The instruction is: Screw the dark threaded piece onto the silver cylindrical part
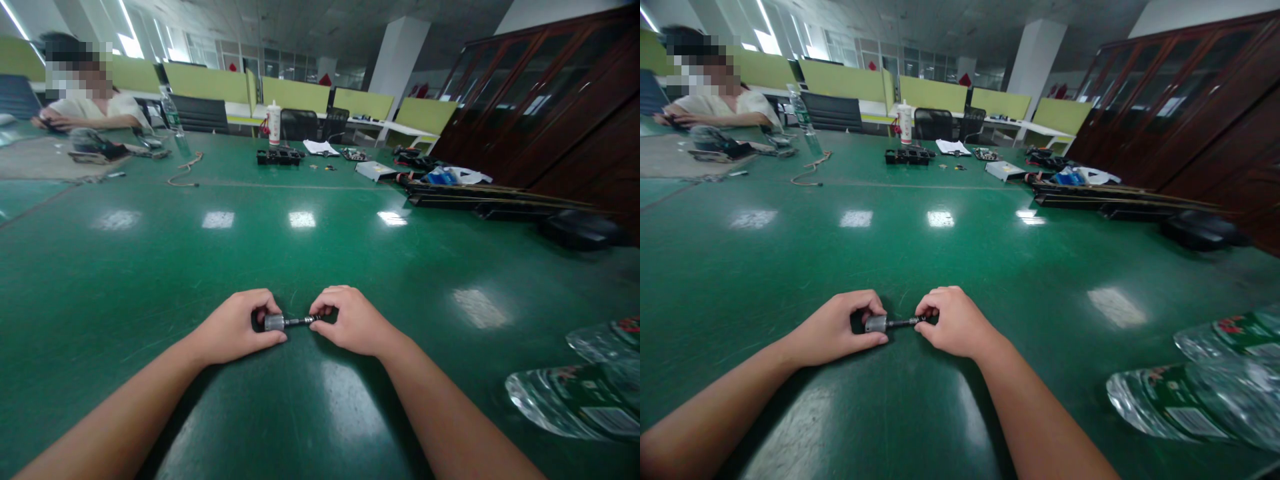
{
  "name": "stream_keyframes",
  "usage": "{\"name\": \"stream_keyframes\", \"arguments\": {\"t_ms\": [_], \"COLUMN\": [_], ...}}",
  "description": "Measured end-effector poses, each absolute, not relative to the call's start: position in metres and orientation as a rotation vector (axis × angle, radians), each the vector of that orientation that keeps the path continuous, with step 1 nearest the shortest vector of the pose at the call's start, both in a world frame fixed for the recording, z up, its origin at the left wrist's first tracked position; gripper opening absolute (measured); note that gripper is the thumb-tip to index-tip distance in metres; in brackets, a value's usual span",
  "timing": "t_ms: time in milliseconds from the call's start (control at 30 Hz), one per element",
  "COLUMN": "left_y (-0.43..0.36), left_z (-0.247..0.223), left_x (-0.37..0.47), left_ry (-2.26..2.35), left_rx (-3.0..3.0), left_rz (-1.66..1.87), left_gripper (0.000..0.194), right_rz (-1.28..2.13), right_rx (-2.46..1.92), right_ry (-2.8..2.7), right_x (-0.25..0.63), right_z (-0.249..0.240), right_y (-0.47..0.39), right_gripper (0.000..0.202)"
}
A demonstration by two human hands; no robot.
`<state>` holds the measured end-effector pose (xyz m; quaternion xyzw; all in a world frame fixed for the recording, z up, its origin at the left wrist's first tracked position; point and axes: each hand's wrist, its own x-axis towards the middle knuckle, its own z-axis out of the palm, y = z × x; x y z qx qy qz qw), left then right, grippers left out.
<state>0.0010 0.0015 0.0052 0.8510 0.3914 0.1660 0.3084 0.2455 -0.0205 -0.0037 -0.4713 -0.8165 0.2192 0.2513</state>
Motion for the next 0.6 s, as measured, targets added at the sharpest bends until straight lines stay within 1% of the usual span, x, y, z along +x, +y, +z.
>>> {"name": "stream_keyframes", "arguments": {"t_ms": [133, 400, 600], "left_y": [0.002, 0.002, 0.002], "left_z": [0.004, 0.004, 0.003], "left_x": [0.001, 0.001, 0.0], "left_ry": [1.041, 1.033, 1.017], "left_rx": [2.248, 2.243, 2.264], "left_rz": [0.433, 0.44, 0.454], "left_gripper": [0.022, 0.021, 0.021], "right_rz": [0.606, 0.666, 0.735], "right_rx": [-1.297, -1.487, -1.316], "right_ry": [-2.219, -2.116, -2.2], "right_x": [0.249, 0.264, 0.246], "right_z": [-0.003, -0.003, -0.003], "right_y": [-0.019, -0.016, -0.021], "right_gripper": [0.008, 0.008, 0.006]}}
